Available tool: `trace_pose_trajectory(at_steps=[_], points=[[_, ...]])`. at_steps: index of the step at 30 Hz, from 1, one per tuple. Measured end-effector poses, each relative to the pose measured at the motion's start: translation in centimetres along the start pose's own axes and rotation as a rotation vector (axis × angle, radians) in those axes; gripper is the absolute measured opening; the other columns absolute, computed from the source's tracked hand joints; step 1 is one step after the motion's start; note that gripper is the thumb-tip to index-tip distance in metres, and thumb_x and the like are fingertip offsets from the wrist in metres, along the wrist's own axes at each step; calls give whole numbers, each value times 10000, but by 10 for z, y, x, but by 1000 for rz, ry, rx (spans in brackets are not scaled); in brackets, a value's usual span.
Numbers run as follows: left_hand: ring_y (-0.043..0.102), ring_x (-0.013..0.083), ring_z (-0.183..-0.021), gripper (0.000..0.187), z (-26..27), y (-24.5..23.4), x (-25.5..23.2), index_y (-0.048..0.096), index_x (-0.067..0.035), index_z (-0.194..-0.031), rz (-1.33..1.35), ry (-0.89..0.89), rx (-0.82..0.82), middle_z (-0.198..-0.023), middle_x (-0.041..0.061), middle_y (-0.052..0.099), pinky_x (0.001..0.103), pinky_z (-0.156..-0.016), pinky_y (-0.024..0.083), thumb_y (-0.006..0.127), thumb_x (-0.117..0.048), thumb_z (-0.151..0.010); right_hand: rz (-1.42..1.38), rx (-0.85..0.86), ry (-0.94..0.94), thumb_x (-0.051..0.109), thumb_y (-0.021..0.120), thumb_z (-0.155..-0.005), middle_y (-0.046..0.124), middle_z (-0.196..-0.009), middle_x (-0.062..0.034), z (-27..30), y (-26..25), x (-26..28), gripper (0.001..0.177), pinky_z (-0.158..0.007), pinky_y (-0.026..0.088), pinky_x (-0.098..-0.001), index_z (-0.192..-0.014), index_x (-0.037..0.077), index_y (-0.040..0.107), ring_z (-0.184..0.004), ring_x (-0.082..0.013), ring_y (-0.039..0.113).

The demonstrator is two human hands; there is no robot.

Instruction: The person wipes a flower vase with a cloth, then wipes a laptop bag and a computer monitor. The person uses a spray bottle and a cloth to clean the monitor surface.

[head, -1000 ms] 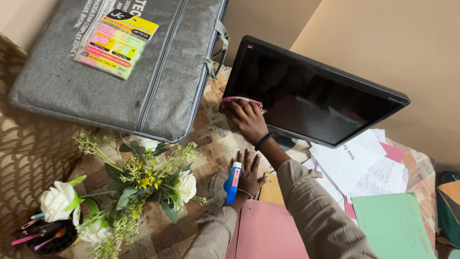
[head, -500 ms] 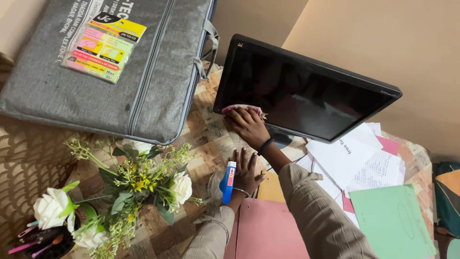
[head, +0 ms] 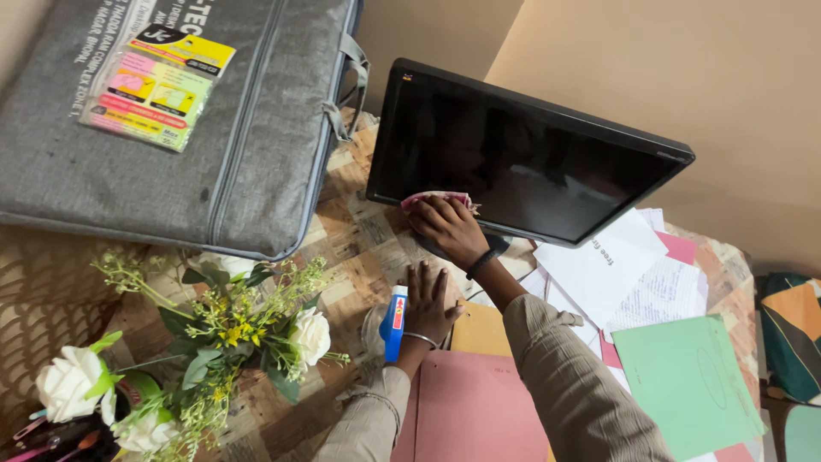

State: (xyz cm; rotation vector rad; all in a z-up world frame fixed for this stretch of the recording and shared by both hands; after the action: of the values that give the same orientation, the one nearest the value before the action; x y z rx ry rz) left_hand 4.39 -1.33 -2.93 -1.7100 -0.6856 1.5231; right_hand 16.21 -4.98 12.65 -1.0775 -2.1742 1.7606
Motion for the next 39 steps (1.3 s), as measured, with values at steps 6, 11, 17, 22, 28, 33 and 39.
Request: trace_pose_trajectory(at_steps=[6,11,17,22,28,33,39], points=[[-80,566,-1502,908,-11,5,-17,289,-247,-1609,-30,-128,98,-1658,287,26,782,-1124,37,686,-577,-862,76,19,49,179,604,-886,541,-1437,-41,28,-8,-12,547,-1089,452,-427,-1431,222,591,-1334,-249,524],[-154,566,-1506,928,-11,3,-18,258,-306,-1613,-61,-166,225,-1676,283,-61,841,-1083,-28,683,-624,-853,68,11,102,177,609,-866,538,-1429,-68,33,-3,-15,570,-1087,448,-439,-1429,271,600,-1322,-269,518],[-231,528,-1502,974,-10,2,-11,205,-313,-1632,-53,-172,349,-1690,236,-150,790,-1115,-72,632,-685,-839,67,-11,144,179,622,-869,539,-1420,-76,47,-1,-24,531,-1099,443,-478,-1382,317,634,-1322,-284,521],[-275,498,-1505,978,-9,2,-9,169,-304,-1644,-38,-166,385,-1688,224,-186,773,-1128,-99,579,-720,-860,32,-114,251,178,641,-879,555,-1434,-88,58,-12,-41,472,-1091,427,-518,-1337,291,676,-1318,-315,525],[-268,497,-1511,968,-10,-1,-10,169,-309,-1642,-36,-163,382,-1695,226,-162,767,-1127,-101,548,-735,-860,33,-106,262,161,624,-894,556,-1448,-100,64,-11,-43,480,-1109,420,-518,-1361,256,675,-1329,-313,526],[-233,495,-1525,966,-9,-1,-10,184,-312,-1642,-56,-174,371,-1699,229,-112,763,-1136,-99,556,-730,-854,87,-44,236,176,625,-867,557,-1428,-87,76,5,-34,525,-1093,416,-526,-1376,294,669,-1309,-307,522],[-241,504,-1516,953,-9,-4,-13,181,-305,-1640,-72,-161,360,-1695,238,-134,755,-1130,-128,548,-721,-865,24,-51,281,167,677,-858,574,-1446,-83,83,2,-42,450,-1092,423,-521,-1296,271,700,-1333,-311,515]])
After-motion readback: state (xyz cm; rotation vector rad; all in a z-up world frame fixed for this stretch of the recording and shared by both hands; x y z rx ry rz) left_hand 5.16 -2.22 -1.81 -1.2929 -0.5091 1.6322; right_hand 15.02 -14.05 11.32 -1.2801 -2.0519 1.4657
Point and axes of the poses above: each hand's wrist, its own z-axis away from the middle knuckle, its own y-axis out of the palm, x = y × z, the point moved 5 cm from there along -z, towards the middle knuckle
